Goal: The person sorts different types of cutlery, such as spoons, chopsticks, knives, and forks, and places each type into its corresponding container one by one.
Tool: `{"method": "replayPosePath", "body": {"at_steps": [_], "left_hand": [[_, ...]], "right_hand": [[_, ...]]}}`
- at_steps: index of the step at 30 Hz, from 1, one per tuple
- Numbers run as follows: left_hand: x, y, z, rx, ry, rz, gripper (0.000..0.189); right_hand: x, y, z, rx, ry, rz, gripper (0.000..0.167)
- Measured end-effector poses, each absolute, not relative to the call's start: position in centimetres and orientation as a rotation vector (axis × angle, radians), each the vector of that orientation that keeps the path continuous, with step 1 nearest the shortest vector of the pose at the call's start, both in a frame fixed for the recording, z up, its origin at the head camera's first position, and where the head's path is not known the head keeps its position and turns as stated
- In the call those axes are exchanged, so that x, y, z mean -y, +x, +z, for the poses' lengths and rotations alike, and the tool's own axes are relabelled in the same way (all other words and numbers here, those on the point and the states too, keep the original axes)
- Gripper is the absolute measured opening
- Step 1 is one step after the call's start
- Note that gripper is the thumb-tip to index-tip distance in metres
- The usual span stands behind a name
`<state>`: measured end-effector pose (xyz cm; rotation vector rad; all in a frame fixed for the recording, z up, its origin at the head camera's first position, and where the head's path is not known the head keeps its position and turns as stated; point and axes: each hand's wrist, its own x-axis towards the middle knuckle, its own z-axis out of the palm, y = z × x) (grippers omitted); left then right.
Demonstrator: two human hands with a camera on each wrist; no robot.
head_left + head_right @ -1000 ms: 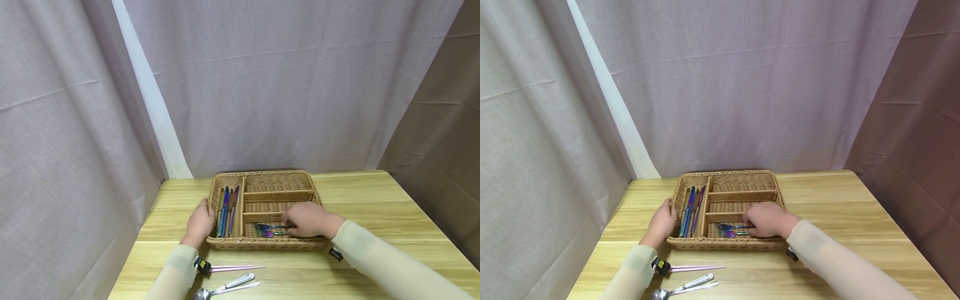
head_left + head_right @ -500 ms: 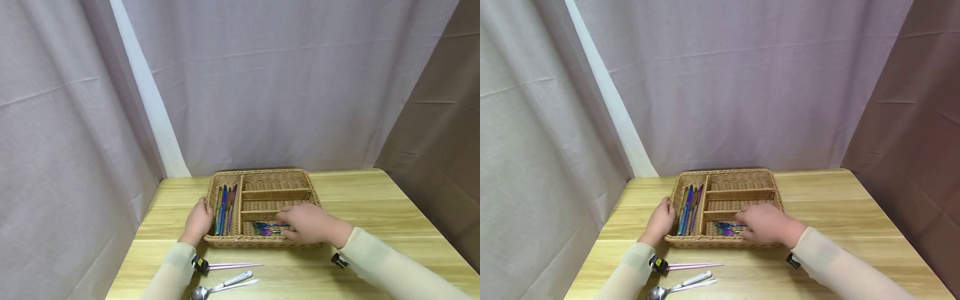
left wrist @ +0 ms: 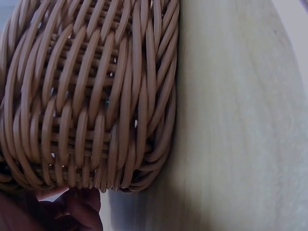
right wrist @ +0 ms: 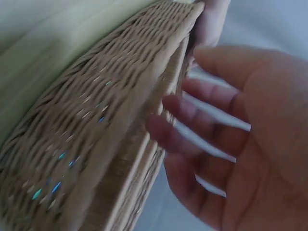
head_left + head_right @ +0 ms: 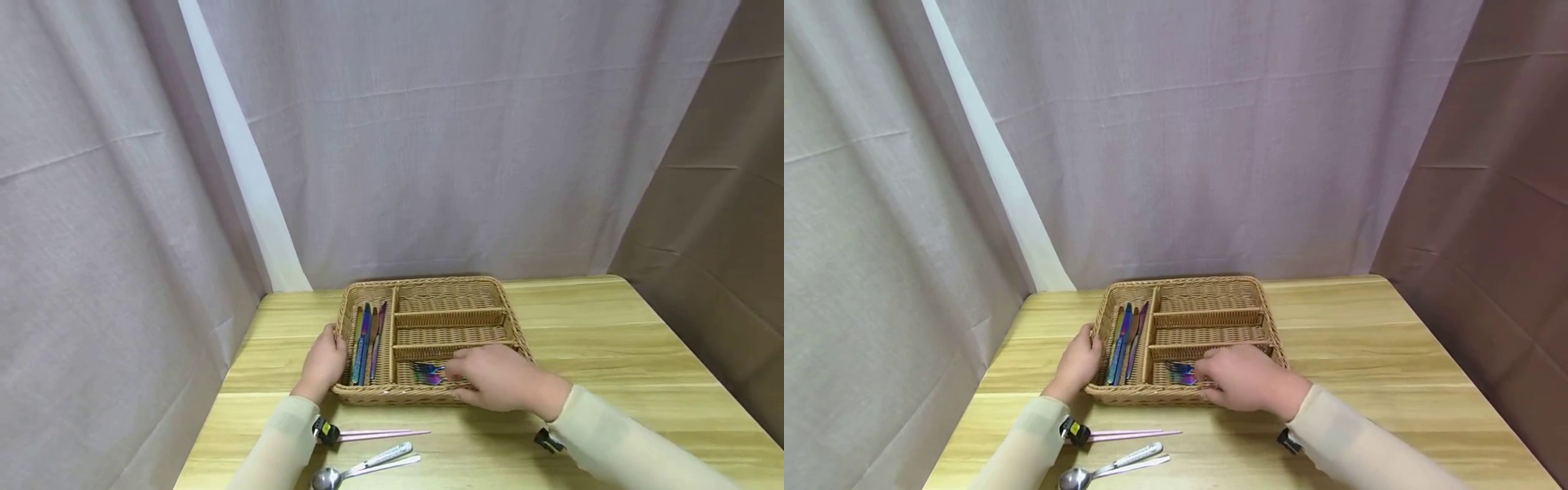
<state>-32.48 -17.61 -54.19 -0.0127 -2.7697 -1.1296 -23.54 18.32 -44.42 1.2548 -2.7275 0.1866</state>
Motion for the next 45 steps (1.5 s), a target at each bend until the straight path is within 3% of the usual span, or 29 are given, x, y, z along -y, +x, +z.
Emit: {"method": "replayPosePath", "body": {"at_steps": [7,13,17,35,45], "left_hand": [[17.6,-32.5,-54.6,2.752,-0.002,-1.144,0.044],[17.7,-32.3,-54.6,2.761,0.006,-1.143,0.044],[17.7,-32.3,-54.6,2.765,0.001,-1.132,0.043],[18.0,-32.5,-54.4,2.793,-0.016,-1.151,0.042],[18.0,-32.4,-54.3,2.808,-0.055,-1.165,0.044]], "right_hand": [[-25.0,-27.6,-46.0,2.859,0.6,0.473,0.015],[-30.4,-30.9,-48.6,3.006,0.199,0.851,0.056],[-30.7,-31.7,-49.9,3.116,0.164,1.014,0.066],[-28.4,-31.7,-51.4,3.034,0.234,1.074,0.057],[-28.5,-31.7,-51.8,3.026,0.184,1.063,0.061]]}}
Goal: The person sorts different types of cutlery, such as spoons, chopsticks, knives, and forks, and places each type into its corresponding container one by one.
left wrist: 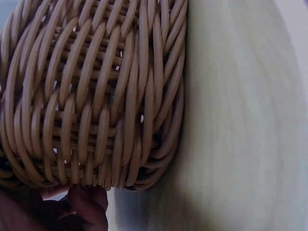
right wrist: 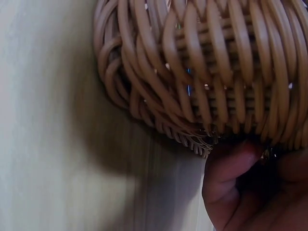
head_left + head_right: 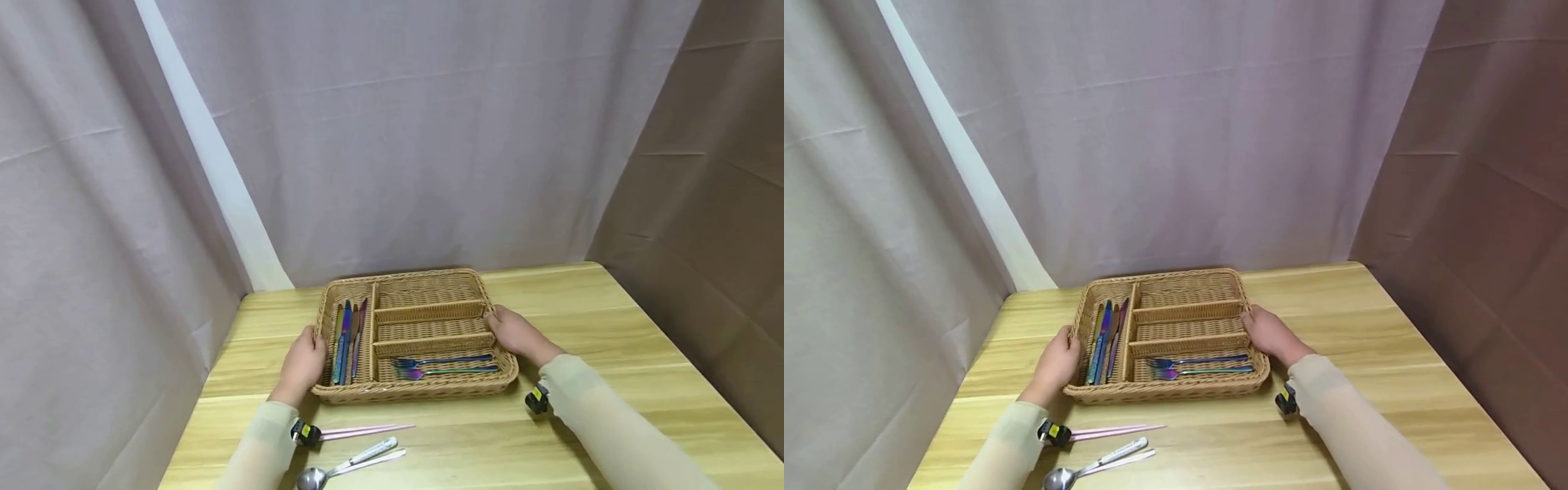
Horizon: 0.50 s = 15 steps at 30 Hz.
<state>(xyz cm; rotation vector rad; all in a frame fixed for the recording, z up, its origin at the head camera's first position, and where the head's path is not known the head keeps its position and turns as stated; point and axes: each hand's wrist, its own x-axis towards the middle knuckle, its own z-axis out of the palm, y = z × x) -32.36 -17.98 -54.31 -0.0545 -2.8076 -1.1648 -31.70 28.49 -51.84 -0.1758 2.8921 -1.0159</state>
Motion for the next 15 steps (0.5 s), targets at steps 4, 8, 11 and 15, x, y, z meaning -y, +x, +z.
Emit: {"method": "replayPosePath", "body": {"at_steps": [4,8,11,15], "left_hand": [[18.55,-32.14,-54.09,2.813,-0.059,-1.154,0.043],[18.68,-32.1,-54.17,2.818,-0.062,-1.149,0.044],[18.55,-32.07,-54.21,2.824,-0.056,-1.144,0.045],[18.13,-32.0,-53.9,2.757,-0.034,-1.062,0.051]], "right_hand": [[-27.92,-31.76,-51.97,-2.878,-0.178,-1.03,0.062],[-27.85,-31.7,-52.06,-2.887,-0.182,-1.033,0.06],[-28.02,-31.7,-52.11,-2.89,-0.179,-1.044,0.059],[-28.34,-31.75,-51.99,-2.884,-0.158,-1.052,0.061]]}}
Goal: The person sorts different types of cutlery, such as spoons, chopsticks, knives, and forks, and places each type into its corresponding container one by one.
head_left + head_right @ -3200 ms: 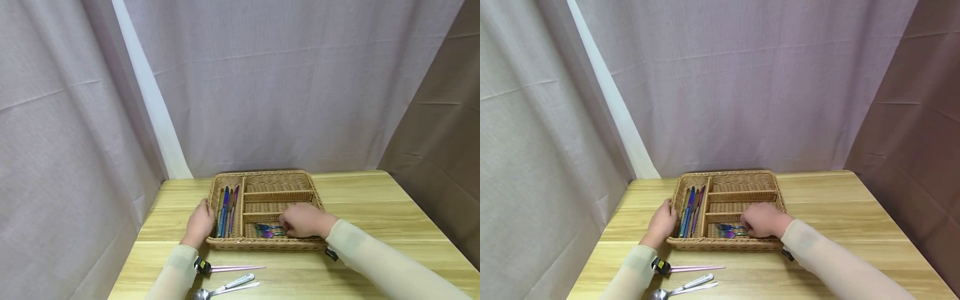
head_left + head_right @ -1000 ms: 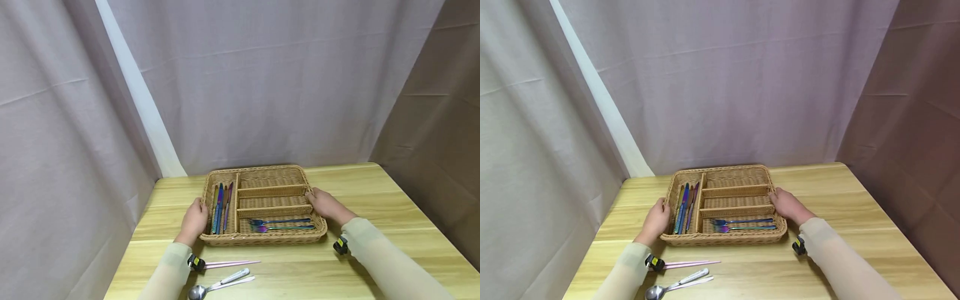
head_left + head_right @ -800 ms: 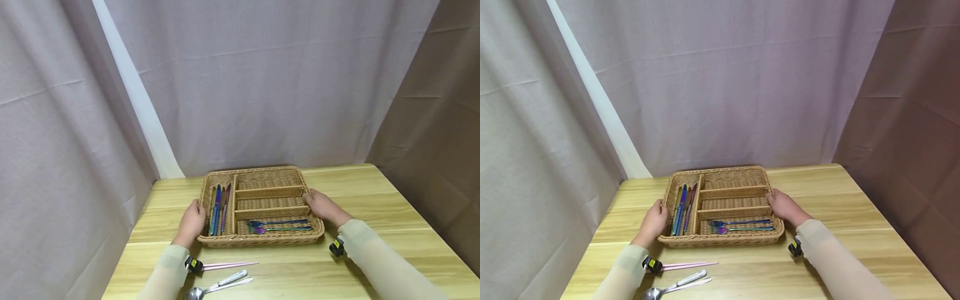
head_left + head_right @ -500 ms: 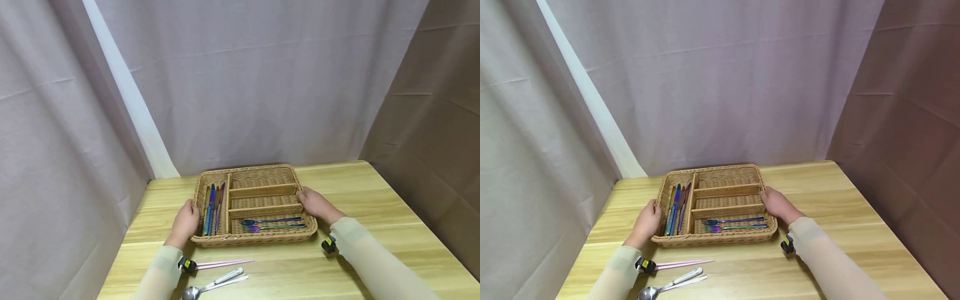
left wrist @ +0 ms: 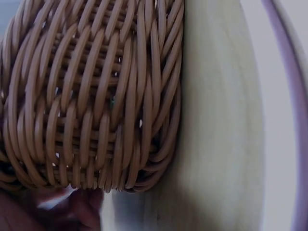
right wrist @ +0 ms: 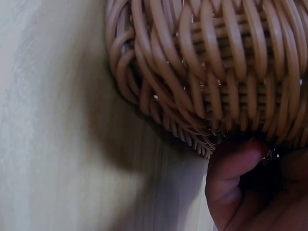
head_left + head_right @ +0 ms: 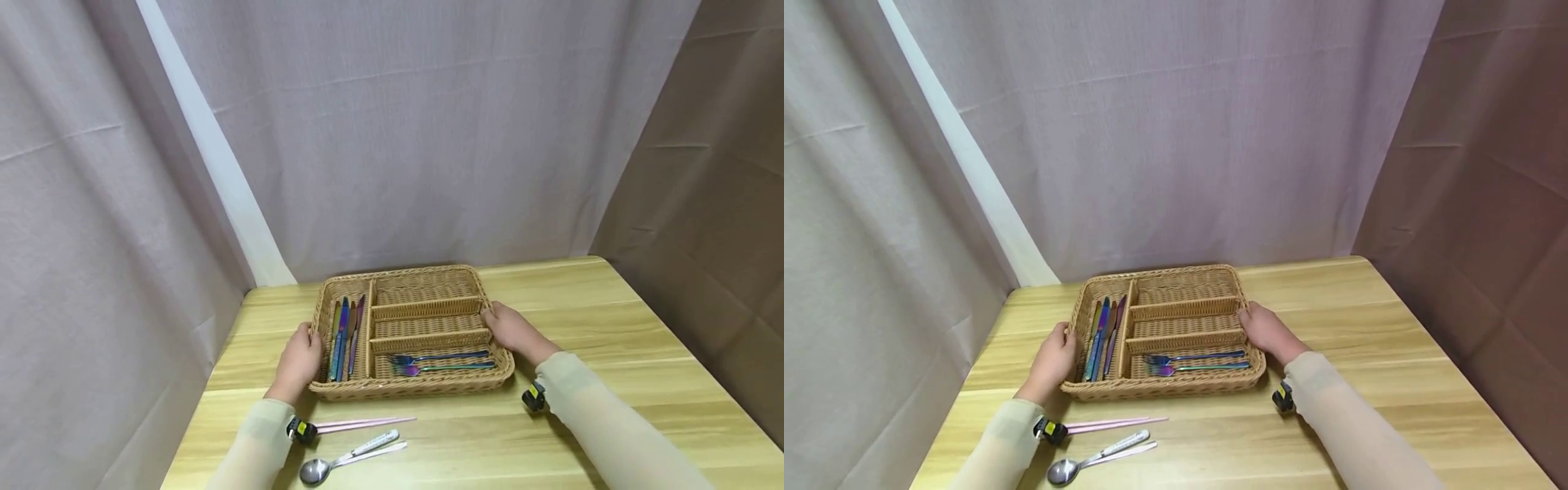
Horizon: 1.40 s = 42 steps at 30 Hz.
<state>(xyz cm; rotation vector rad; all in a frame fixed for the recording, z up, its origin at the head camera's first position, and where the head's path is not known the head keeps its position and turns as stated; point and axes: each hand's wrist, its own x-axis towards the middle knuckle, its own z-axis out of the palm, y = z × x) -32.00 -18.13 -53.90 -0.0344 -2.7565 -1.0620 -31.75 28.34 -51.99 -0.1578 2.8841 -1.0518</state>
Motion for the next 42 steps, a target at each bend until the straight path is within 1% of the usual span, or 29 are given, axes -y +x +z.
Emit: {"method": "replayPosePath", "body": {"at_steps": [3,5,6,8,10,11,12,15,18,21,26,28,33,38,42], "left_hand": [[17.7,-31.9,-53.0,2.614,-0.087,-0.92,0.053],[17.3,-31.5,-52.0,2.517,-0.199,-0.839,0.047],[17.0,-31.1,-51.4,2.489,-0.284,-0.803,0.041],[16.4,-29.9,-50.2,2.479,-0.509,-0.76,0.026],[15.6,-28.3,-49.2,2.516,-0.789,-0.711,0.01],[15.2,-27.4,-48.8,2.548,-0.938,-0.679,0.004],[14.9,-26.4,-48.7,2.577,-1.091,-0.641,0.002],[13.8,-23.6,-48.8,2.631,-1.469,-0.48,0.013],[13.0,-21.3,-49.8,2.626,-1.665,-0.289,0.017],[12.6,-19.7,-50.9,2.631,-1.723,-0.156,0.015],[12.4,-19.1,-52.0,2.674,-1.68,-0.067,0.037],[12.6,-19.1,-52.1,2.697,-1.648,-0.051,0.04],[14.1,-19.0,-51.5,2.833,-1.555,-0.049,0.038],[15.2,-19.1,-51.1,2.894,-1.536,-0.082,0.043],[15.2,-19.6,-51.2,2.888,-1.546,-0.084,0.042]], "right_hand": [[-28.5,-32.0,-51.6,-2.895,-0.15,-1.045,0.062],[-28.5,-32.1,-51.4,-2.895,-0.148,-1.052,0.061],[-28.5,-32.1,-51.3,-2.894,-0.145,-1.058,0.061],[-28.4,-32.0,-51.2,-2.894,-0.152,-1.058,0.062],[-28.2,-31.9,-51.3,-2.875,-0.156,-1.07,0.063],[-28.1,-31.8,-51.4,-2.865,-0.16,-1.074,0.064],[-28.1,-31.7,-51.5,-2.863,-0.162,-1.075,0.065],[-27.9,-31.4,-52.1,-2.855,-0.161,-1.082,0.065],[-27.9,-30.9,-52.8,-2.865,-0.155,-1.057,0.064],[-28.0,-30.6,-53.1,-2.864,-0.152,-1.047,0.064],[-28.2,-30.6,-53.2,-2.893,-0.159,-1.05,0.065],[-28.2,-30.6,-53.2,-2.885,-0.158,-1.059,0.065],[-28.2,-31.0,-53.2,-2.885,-0.178,-1.067,0.062],[-28.3,-31.5,-53.0,-2.9,-0.172,-1.044,0.066],[-28.4,-31.8,-52.7,-2.907,-0.164,-1.041,0.067]]}}
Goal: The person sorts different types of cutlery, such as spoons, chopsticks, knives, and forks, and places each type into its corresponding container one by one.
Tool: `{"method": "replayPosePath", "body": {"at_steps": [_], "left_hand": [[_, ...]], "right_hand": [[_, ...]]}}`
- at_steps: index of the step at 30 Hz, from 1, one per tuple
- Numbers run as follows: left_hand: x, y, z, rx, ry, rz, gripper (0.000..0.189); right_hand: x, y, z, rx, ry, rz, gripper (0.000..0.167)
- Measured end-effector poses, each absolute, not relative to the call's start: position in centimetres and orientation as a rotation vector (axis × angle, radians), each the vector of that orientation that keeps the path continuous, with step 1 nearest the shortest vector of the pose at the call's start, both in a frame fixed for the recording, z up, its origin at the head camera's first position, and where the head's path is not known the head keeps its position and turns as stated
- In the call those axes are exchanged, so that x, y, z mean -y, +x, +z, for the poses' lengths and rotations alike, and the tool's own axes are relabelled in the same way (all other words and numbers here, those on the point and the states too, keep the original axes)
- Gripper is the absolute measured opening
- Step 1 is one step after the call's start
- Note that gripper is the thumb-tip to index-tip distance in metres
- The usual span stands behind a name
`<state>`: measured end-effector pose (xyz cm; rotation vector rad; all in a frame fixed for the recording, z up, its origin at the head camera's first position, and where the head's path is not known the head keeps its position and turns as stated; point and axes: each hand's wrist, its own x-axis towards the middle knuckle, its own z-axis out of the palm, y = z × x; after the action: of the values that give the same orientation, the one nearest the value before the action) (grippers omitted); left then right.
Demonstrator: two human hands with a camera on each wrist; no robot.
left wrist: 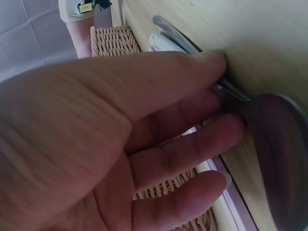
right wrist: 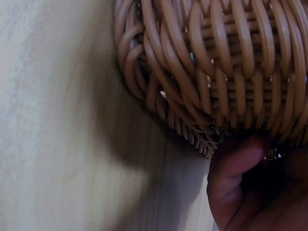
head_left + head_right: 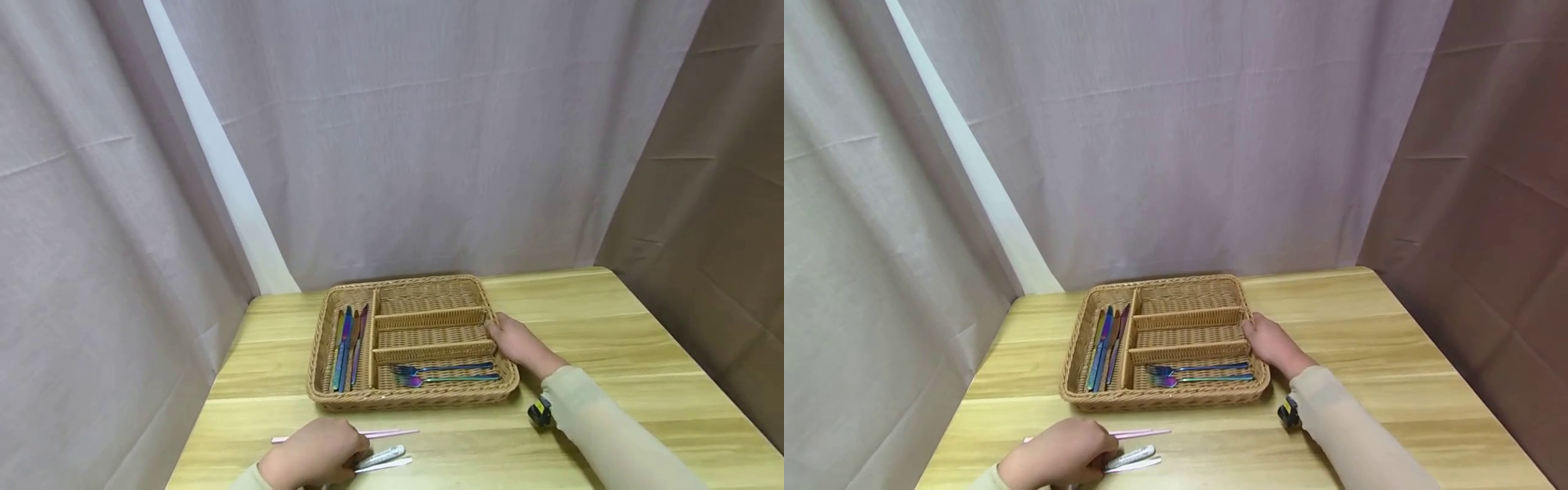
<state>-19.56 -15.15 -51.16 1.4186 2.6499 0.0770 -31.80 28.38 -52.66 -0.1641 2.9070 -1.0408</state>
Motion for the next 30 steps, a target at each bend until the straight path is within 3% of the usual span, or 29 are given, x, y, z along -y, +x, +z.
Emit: {"method": "replayPosePath", "body": {"at_steps": [15,22,30], "left_hand": [[14.8,-19.9,-50.8,-2.685,1.446,0.135,0.039],[14.2,-20.4,-49.0,-2.651,1.487,0.185,0.029],[12.9,-21.1,-45.5,-2.673,1.607,0.25,0.038]], "right_hand": [[-28.2,-31.4,-52.3,-2.897,-0.159,-1.045,0.064],[-28.3,-31.6,-51.9,-2.906,-0.158,-1.007,0.066],[-28.4,-31.5,-52.2,-2.899,-0.159,-1.035,0.061]]}}
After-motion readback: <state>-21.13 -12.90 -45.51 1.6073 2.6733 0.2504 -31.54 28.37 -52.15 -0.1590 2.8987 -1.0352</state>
